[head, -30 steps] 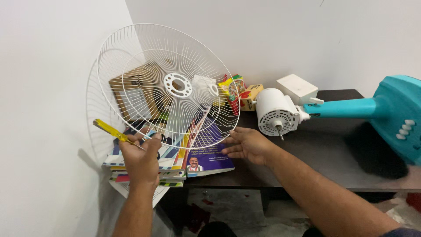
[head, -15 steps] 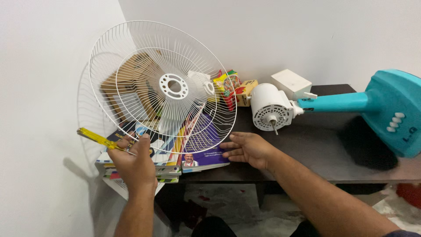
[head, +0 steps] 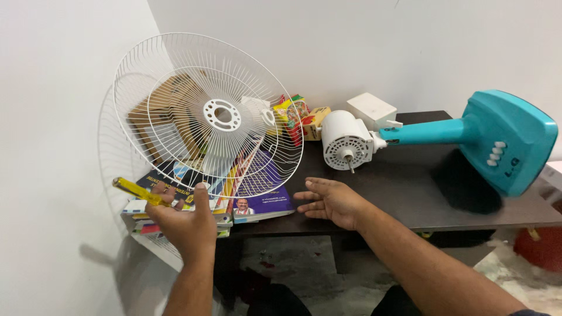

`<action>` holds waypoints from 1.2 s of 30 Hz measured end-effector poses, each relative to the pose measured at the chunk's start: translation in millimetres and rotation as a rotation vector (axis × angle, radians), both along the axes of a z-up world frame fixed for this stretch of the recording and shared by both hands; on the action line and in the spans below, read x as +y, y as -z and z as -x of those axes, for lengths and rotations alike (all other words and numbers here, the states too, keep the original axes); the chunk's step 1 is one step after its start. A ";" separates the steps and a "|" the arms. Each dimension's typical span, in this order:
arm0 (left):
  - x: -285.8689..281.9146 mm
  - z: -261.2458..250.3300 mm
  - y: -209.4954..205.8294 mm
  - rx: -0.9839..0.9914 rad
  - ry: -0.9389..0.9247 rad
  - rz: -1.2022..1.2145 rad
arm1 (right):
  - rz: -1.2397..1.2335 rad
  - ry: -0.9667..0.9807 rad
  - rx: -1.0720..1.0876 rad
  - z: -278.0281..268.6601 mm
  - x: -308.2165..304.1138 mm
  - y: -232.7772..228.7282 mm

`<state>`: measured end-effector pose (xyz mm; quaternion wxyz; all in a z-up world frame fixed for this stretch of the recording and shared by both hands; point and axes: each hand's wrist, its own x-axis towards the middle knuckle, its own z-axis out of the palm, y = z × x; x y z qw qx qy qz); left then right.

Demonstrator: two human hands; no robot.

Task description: The person disassembles a teal table fan on a desk. They remove the front grille, detach the fan blades, and use a screwdriver to loosen screws on the motor housing. The fan is partially disassembled by the end of the clip.

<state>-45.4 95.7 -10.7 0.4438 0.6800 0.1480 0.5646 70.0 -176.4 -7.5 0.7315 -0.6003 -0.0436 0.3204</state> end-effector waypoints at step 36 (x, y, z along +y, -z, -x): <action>-161.8 -35.6 10.3 0.404 0.701 -0.764 | -0.048 0.152 -0.643 46.6 -92.6 37.4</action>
